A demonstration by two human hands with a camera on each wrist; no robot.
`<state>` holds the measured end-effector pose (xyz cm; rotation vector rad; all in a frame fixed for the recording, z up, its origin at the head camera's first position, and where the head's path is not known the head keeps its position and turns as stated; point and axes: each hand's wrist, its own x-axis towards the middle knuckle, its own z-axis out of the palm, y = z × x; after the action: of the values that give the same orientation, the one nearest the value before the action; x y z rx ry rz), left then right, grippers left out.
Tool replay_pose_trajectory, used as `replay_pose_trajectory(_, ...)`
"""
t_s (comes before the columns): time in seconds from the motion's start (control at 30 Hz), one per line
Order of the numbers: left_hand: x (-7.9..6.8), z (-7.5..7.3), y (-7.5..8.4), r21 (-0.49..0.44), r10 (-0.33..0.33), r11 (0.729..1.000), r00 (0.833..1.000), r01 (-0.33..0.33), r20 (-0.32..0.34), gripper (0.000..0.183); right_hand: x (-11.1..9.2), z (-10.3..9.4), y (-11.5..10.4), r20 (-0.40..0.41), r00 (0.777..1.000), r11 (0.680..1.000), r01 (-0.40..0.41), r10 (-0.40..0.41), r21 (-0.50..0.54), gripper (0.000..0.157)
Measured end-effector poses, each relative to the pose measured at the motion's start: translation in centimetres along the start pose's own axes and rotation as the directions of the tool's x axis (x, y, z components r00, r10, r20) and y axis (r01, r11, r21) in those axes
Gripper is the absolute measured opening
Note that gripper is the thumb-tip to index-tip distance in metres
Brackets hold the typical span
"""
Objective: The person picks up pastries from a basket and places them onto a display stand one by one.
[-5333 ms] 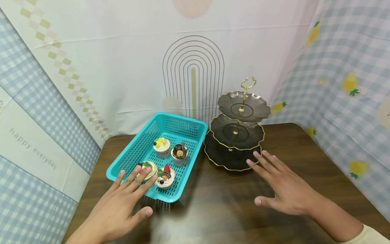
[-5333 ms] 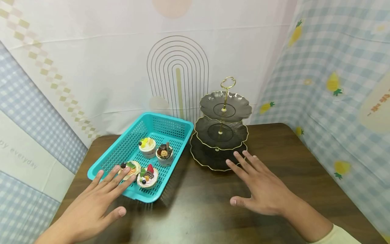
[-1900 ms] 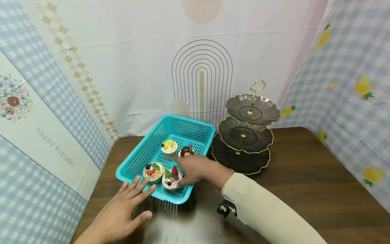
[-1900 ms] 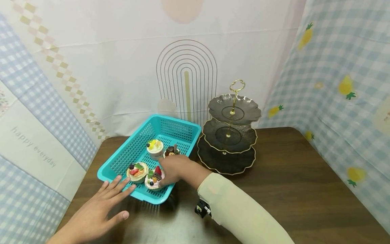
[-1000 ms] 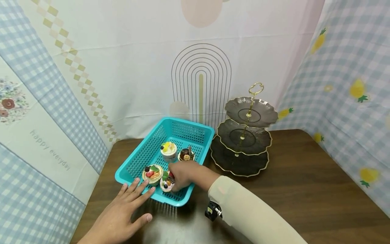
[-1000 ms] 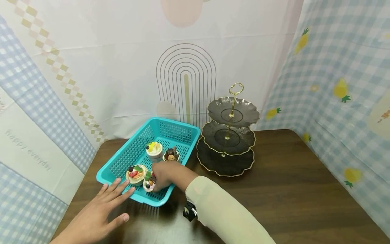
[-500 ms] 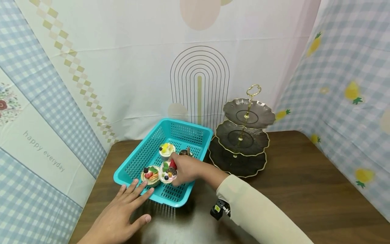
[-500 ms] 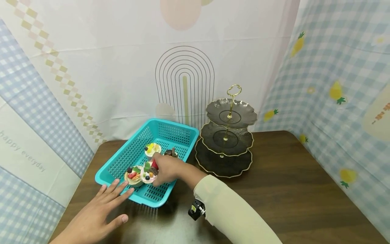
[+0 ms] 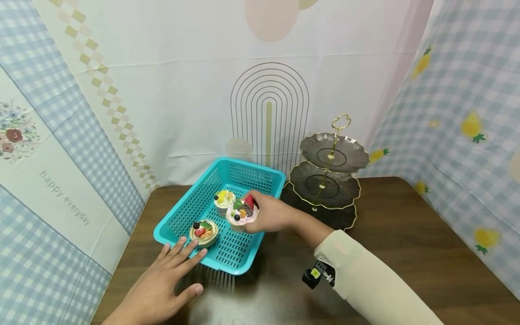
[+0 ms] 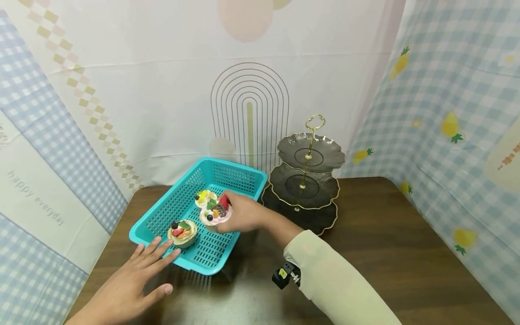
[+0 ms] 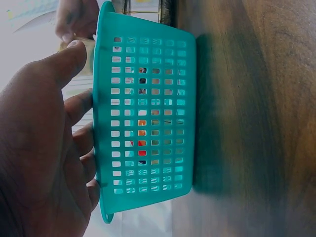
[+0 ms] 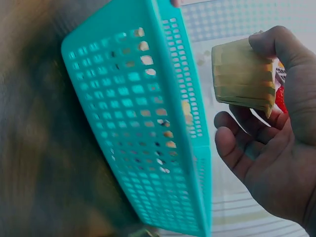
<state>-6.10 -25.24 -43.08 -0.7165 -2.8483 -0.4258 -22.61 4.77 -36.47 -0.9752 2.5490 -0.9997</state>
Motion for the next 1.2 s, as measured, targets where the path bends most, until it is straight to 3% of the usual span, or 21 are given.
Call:
replay_pose_trajectory(0.37, 0.0, -0.1, 0.0, -0.023, -0.029, 0.999, 0.999, 0.03, 0.03, 0.069, -3.7, -6.3, -0.7, -0.074, 0.997, 0.998, 0.009, -0.013, -0.062, 0.063)
replay_pose_trajectory(0.9, -0.1, 0.1, -0.1, 0.022, 0.017, 1.0, 0.999, -0.017, -0.028, 0.07, -7.5, -14.2, -1.2, -0.225, 0.967, 0.983, -0.146, 0.119, -0.108, 0.076)
replay_pose_trajectory(1.2, -0.1, 0.3, -0.3, 0.035, 0.042, 0.999, 0.998, -0.04, -0.052, 0.071, -8.8, -17.0, -0.5, -0.279, 0.943, 0.971, -0.216, 0.181, -0.101, 0.074)
